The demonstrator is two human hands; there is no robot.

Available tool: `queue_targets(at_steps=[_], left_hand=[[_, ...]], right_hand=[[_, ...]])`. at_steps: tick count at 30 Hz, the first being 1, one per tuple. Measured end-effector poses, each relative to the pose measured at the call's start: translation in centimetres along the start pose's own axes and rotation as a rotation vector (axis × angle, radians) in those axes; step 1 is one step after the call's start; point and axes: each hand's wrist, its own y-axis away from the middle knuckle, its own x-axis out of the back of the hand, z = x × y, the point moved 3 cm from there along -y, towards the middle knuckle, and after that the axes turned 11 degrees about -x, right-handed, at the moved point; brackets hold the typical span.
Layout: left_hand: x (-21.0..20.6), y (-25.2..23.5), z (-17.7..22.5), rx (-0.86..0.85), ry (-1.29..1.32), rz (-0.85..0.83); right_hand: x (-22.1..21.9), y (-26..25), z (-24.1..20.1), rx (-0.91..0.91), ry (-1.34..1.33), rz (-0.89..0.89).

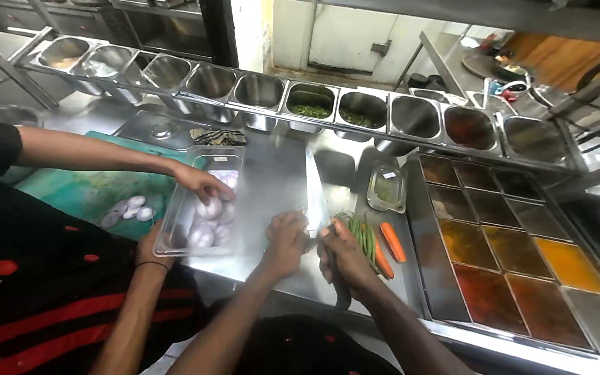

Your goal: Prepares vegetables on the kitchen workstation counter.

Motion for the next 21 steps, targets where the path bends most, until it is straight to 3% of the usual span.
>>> queue_targets(at_steps=[7, 15, 21], left_hand=[[-0.4, -0.3, -0.5, 0.01, 0.01, 0.021], [-1.1, -0.3, -1.0, -0.058, -0.004, 0.07], [-1.3, -0.6, -1.3, 0.01, -0.013, 0.088]], right_hand=[[-0.3, 0.9, 1.6, 0.008, -0.071, 0.006], [-0.7, -0.3, -0.1, 0.024, -0.117, 0.125], [-1.3, 0.7, 0.7, 0.026, -0.111, 0.12]])
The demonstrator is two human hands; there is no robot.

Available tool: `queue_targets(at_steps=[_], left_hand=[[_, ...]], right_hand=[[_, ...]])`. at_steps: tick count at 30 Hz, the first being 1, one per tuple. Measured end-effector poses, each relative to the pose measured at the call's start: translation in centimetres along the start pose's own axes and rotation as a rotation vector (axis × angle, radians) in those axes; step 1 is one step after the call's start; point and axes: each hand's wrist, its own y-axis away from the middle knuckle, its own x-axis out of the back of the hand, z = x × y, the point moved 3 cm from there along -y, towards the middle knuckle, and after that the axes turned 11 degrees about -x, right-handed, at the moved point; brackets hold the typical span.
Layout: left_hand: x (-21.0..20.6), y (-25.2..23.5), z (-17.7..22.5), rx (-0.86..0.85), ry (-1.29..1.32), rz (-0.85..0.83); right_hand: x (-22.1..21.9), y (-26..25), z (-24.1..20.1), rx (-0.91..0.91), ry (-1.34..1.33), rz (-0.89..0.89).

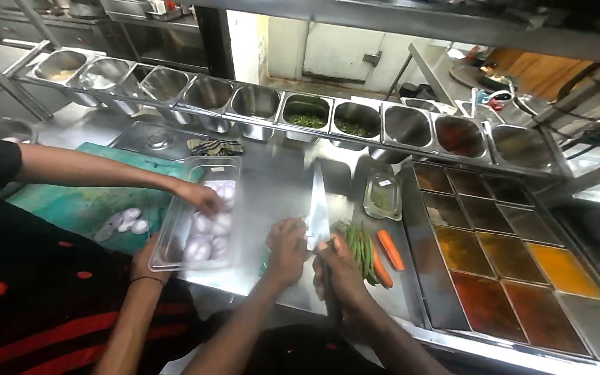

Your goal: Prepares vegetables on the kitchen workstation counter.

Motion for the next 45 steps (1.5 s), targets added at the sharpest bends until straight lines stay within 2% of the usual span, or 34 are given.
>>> queue_targets(at_steps=[6, 11, 19, 24, 32, 45], left_hand=[[-0.1, 0.0, -0.8, -0.044, 0.01, 0.031], [-0.3, -0.3, -0.7, -0.013, 0.001, 0.049], [-0.3, -0.4, -1.5, -0.016, 0.062, 0.067], [-0.5, -0.5, -1.4, 0.012, 0.042, 0.087], [-0.7, -0.3, -1.0, -0.035, 0.039, 0.11], [-0.9, -0.3, -0.7, -0.062, 0.0, 0.103]], right_hand=[[-0.7, -1.1, -0.8, 0.012, -0.017, 0.046], [-1.0, -0.4, 0.1, 0.029, -0.049, 0.058], [-1.7, -1.7, -1.4, 0.032, -0.04, 0.103], [-2.0, -0.9, -0.8, 0.032, -0.053, 0.086], [-2.0, -1.6, -1.3, 0.039, -0.043, 0.132], [-1.8, -1.4, -1.7, -0.035, -0.039, 0.127]])
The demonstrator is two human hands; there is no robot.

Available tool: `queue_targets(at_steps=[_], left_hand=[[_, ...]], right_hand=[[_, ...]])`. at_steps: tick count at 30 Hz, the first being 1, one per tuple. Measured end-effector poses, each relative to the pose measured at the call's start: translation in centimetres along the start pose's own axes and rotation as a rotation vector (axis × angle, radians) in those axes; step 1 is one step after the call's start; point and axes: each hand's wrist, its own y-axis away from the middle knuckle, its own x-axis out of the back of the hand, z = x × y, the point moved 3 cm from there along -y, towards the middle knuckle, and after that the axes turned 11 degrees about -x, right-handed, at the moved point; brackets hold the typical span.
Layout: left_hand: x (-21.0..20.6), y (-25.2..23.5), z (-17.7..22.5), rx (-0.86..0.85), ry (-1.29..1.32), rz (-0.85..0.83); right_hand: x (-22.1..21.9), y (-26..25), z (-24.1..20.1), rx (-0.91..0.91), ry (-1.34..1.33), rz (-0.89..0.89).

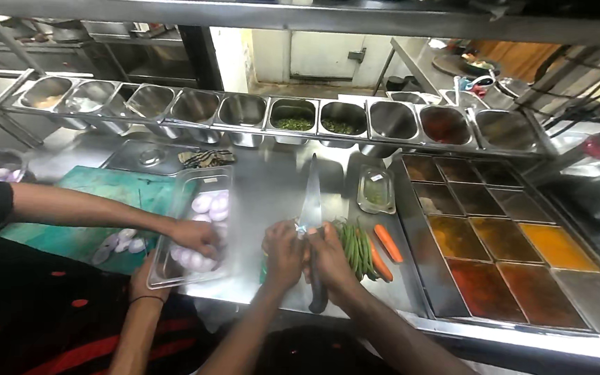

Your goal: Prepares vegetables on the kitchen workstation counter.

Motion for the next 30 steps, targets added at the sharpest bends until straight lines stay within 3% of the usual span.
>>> queue_targets(at_steps=[5, 7, 10, 12, 14, 17, 21, 26, 30], left_hand=[[0.7, 0.0, -0.1, 0.04, 0.082, 0.044], [1.1, -0.2, 0.3, 0.071, 0.207, 0.096], [2.2, -0.3, 0.5, 0.173, 0.433, 0.179], [2.7, -0.4, 0.6, 0.206, 0.512, 0.217], [2.9, -0.5, 0.8, 0.219, 0.56, 0.247], [3.0, -0.7, 1.1, 0.198, 0.578, 0.257], [2.7, -0.7, 1.4, 0.178, 0.562, 0.236], [2.5, -0.4, 1.2, 0.153, 0.492, 0.186], [2.4, -0.2, 0.8, 0.141, 0.465, 0.157]], right_hand=[[2.9, 0.8, -0.2, 0.051, -0.073, 0.015], [7.0, 1.2, 0.2, 0.185, 0.151, 0.178], [13.4, 2.9, 1.8, 0.359, 0.688, 0.543], [16.1, 4.8, 3.7, 0.319, 0.859, 0.704], [17.8, 6.5, 6.9, 0.248, 0.851, 0.76], [18.7, 8.2, 12.1, 0.15, 0.778, 0.834], [19.1, 8.9, 14.8, 0.054, 0.78, 0.883], [19.4, 6.2, 12.8, 0.059, 0.919, 1.007], [18.2, 4.2, 10.9, 0.038, 1.0, 0.932]])
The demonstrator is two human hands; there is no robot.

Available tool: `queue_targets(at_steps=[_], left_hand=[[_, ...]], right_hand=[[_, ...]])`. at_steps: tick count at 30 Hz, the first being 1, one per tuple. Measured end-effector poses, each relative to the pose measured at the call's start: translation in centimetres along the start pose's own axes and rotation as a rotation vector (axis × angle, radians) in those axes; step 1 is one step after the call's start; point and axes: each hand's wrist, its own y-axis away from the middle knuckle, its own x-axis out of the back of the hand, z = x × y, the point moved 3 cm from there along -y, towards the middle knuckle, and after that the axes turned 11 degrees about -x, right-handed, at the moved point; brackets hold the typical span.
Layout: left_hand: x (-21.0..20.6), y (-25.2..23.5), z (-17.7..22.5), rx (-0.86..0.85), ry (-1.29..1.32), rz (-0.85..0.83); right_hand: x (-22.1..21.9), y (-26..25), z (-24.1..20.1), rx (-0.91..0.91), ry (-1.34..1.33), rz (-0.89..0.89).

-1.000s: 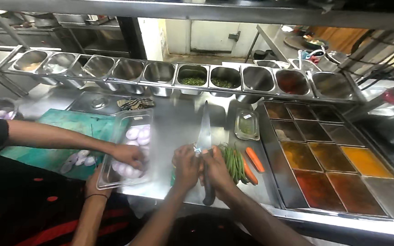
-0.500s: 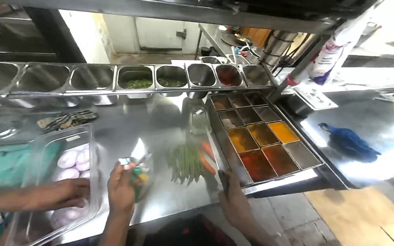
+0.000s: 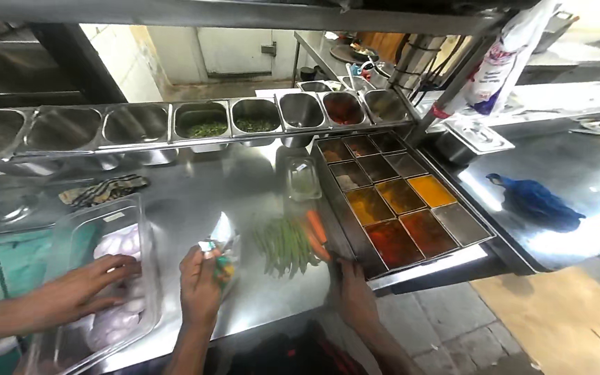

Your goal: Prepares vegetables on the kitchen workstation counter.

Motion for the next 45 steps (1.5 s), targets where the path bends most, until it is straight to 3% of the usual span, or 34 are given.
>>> queue_targets(at_steps=[4, 9, 14, 17, 20, 25, 27, 30, 32, 37, 40, 42, 45], left_hand=[[-0.2, 0.2, -0.5, 0.002, -0.043, -0.036], [0.0, 0.5, -1.3, -0.074, -0.417, -0.06], [-0.8, 0.6, -0.5, -0.125, -0.645, -0.1], [-1.3, 1.1, -0.1, -0.156, -0.686, -0.105], [-1.4, 1.0, 0.9, -0.173, -0.694, -0.088], [-1.7, 1.0, 1.2, -0.147, -0.742, -0.055], [-1.9, 1.0, 1.3, -0.148, -0.78, -0.044], [-2.1, 1.1, 1.3, -0.214, -0.866, -0.026], [-2.1, 1.1, 1.4, -0.265, -0.899, -0.008], [-2.3, 1.0, 0.9, -0.347, -0.941, 0.042], [-2.6, 0.9, 1.2, -0.347, -0.971, 0.032], [-2.5, 0.9, 0.9, -0.31, -0.962, 0.033], [-0.8, 0.1, 0.7, -0.233, -0.889, 0.105]], right_hand=[[-0.3, -1.5, -0.8, 0.059, 0.031, 0.116], [0.7, -2.4, -3.0, 0.244, 0.165, 0.142], [5.8, 1.3, -15.9, 0.896, -0.121, 0.138], [6.4, 3.2, -22.5, 1.197, 0.189, -0.06], [5.5, 4.4, -25.4, 1.332, 0.413, 0.007], [6.2, 6.0, -27.1, 1.134, 0.801, -0.155], [6.7, 5.7, -27.5, 1.101, 0.797, -0.232], [7.0, 3.0, -27.7, 1.062, 0.625, -0.516], [6.6, 1.4, -27.6, 0.937, 0.434, -0.735], [3.6, 0.4, -24.9, 0.325, -0.329, -1.208], [3.7, 1.6, -24.1, 0.085, -0.587, -1.312], [4.9, 2.6, -23.8, 0.069, -0.695, -1.314], [12.2, 3.8, -24.1, 0.408, -0.861, -1.217]])
